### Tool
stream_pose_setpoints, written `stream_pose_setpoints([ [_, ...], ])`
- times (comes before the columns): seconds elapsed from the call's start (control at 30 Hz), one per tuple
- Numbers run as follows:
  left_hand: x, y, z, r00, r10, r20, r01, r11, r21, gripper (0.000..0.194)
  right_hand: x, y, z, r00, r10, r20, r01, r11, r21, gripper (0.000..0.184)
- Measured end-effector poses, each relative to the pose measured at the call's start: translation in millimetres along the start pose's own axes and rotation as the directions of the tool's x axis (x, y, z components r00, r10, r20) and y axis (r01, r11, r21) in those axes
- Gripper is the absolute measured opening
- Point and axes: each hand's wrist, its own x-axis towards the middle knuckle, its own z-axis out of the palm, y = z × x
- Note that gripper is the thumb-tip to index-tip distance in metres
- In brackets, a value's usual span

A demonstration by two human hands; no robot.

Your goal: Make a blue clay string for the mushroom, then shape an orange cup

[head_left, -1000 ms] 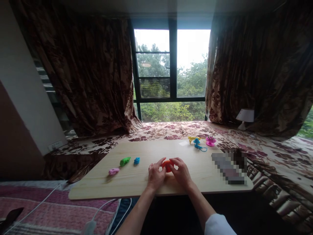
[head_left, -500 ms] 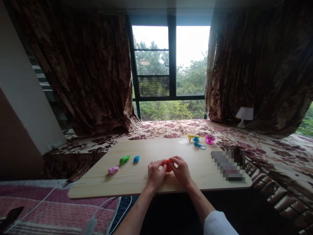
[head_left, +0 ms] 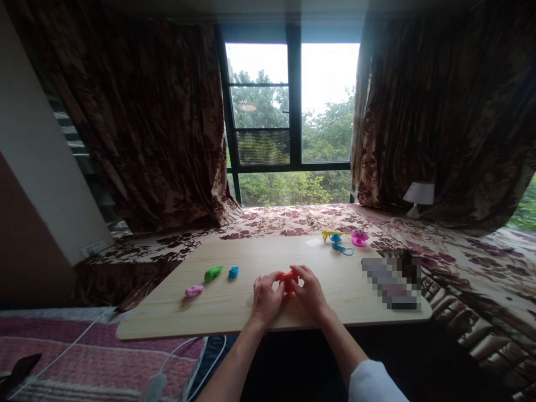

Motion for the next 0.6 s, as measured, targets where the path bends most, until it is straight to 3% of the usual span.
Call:
stream_pose_setpoints([
  [0.17,-0.9,-1.8,1.4,1.000,-0.007,0.002,0.007,1.000,-0.008,0.016,-0.7,-1.5,-2.5,1.000,0.002,0.020,-0.002,1.000,-0.005,0.015],
  [0.6,1.1,5.7,-3.0,0.998,-0.060,-0.016,0.058,0.994,-0.094,0.022,-0.7,0.1,0.5,1.000,-0.003,0.009,0.003,1.000,0.017,0.024],
])
